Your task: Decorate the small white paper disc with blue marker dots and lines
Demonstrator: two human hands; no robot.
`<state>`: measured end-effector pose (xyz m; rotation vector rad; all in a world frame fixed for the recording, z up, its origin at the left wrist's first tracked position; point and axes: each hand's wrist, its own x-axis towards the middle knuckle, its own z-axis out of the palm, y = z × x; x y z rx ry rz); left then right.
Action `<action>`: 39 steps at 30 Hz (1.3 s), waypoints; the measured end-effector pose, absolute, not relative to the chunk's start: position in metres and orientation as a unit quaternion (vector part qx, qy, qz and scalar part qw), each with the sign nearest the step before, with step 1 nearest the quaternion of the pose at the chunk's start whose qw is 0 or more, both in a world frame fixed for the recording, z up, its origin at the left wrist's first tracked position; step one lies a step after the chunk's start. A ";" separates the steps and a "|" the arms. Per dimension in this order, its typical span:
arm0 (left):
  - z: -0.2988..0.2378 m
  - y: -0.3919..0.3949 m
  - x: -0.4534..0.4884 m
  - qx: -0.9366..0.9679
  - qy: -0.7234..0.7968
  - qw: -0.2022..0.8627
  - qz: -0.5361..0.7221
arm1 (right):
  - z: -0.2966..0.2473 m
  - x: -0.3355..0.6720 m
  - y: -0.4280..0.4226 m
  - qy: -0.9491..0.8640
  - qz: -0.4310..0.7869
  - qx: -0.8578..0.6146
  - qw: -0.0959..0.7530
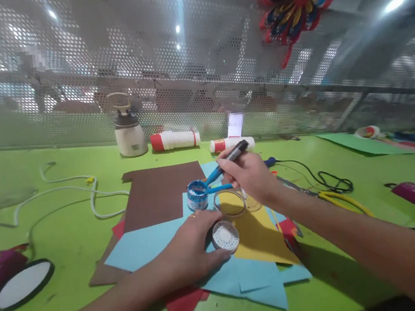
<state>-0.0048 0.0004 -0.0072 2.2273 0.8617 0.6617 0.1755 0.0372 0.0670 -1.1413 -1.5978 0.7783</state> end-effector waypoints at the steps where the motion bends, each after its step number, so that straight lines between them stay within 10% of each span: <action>1: -0.007 0.000 -0.004 0.852 0.325 0.323 0.252 | 0.064 0.170 0.045 -0.661 0.317 -0.478 0.483; 14: -0.002 0.000 -0.002 0.853 0.334 0.317 0.247 | 0.018 0.159 0.078 -0.702 0.310 -0.505 0.395; 39: -0.003 0.000 -0.005 0.841 0.368 0.323 0.231 | 0.033 0.228 -0.006 -0.378 0.561 -0.467 0.569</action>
